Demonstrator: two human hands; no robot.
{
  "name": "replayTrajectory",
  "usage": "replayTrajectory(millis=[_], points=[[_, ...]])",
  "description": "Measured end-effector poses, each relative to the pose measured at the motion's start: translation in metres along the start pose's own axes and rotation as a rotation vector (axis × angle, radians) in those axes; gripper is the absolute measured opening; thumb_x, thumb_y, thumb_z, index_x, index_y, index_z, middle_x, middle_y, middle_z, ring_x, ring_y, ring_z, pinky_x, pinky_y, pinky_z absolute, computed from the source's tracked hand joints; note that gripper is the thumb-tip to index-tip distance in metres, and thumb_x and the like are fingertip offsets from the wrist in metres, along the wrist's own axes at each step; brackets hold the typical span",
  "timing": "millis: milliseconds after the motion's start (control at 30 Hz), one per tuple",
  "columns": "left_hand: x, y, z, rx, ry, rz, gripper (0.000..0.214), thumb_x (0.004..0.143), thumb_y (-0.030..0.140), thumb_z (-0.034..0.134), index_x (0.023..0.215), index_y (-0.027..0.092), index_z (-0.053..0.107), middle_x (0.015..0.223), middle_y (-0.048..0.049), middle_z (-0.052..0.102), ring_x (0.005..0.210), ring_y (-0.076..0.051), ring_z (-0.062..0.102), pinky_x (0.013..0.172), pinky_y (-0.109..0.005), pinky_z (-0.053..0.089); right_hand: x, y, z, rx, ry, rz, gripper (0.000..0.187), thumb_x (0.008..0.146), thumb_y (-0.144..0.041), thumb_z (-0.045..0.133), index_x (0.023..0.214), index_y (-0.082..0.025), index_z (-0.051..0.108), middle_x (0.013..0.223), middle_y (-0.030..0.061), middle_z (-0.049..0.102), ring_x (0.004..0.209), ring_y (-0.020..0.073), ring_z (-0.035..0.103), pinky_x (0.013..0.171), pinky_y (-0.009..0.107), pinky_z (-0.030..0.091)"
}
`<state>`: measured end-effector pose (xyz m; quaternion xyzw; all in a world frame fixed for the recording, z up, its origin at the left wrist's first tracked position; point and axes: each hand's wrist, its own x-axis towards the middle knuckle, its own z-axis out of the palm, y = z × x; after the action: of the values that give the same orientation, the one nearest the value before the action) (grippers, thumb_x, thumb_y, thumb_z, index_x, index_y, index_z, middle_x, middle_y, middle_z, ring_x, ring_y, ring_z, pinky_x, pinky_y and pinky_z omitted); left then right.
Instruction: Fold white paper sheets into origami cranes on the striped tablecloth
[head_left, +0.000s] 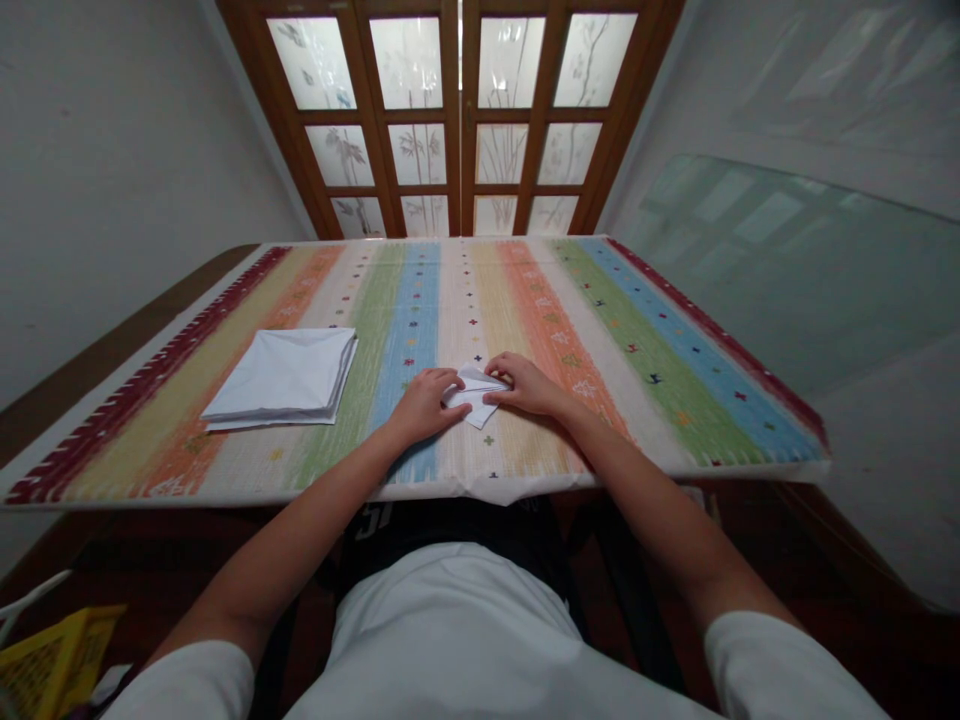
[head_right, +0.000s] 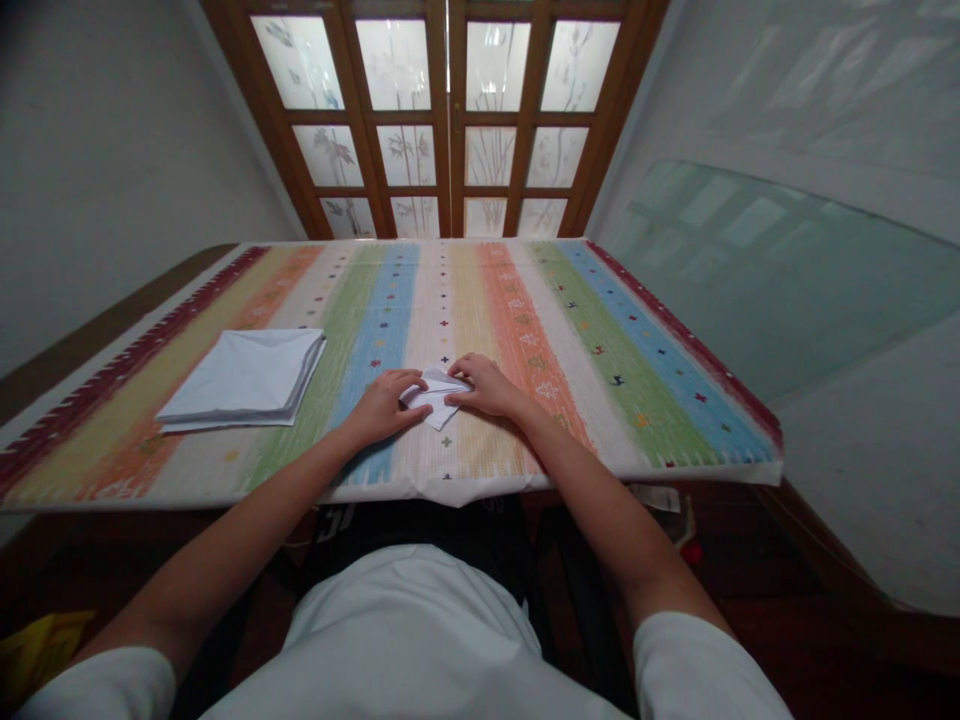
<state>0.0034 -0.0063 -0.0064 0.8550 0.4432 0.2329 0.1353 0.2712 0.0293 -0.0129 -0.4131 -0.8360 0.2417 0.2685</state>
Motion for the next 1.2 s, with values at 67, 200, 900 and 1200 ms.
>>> replayTrajectory(millis=[67,200,900,1200], points=[[0.000,-0.001,-0.001,-0.054,0.013,0.007,0.023,0.092,0.031,0.082,0.111,0.022,0.075,0.137,-0.0127,0.074,0.130,-0.032,0.068,0.117,-0.055,0.053,-0.002,-0.004,-0.001,0.071,-0.016,0.029,0.033,0.084,-0.034,0.089,0.110,-0.021,0.073,0.111,0.0091,0.076,0.097,0.0249,0.069,0.088,0.038,0.055],[-0.001,0.002,-0.004,-0.117,0.029,0.030,0.024,0.089,0.027,0.084,0.110,0.022,0.074,0.139,-0.0116,0.066,0.126,-0.029,0.069,0.112,-0.050,0.057,-0.005,-0.011,-0.003,0.213,-0.047,0.041,0.058,0.080,-0.032,0.091,0.132,-0.023,0.067,0.113,0.0075,0.078,0.095,0.0237,0.071,0.085,0.035,0.056],[-0.003,0.011,-0.010,-0.049,0.303,0.154,0.043,0.097,0.022,0.073,0.135,0.024,0.053,0.148,-0.0161,0.058,0.142,-0.033,0.057,0.124,-0.056,0.046,-0.006,-0.017,-0.010,-0.142,0.263,-0.117,0.016,0.085,-0.008,0.064,0.081,-0.023,0.059,0.092,0.0062,0.066,0.081,0.0207,0.056,0.074,0.031,0.040],[-0.001,0.012,-0.003,-0.056,-0.039,0.172,0.016,0.095,0.021,0.067,0.111,0.023,0.066,0.121,-0.0121,0.072,0.115,-0.029,0.070,0.104,-0.047,0.058,-0.007,-0.018,-0.011,-0.144,-0.003,-0.149,0.019,0.083,-0.004,0.061,0.087,-0.023,0.064,0.098,0.0063,0.067,0.085,0.0217,0.060,0.078,0.030,0.044]])
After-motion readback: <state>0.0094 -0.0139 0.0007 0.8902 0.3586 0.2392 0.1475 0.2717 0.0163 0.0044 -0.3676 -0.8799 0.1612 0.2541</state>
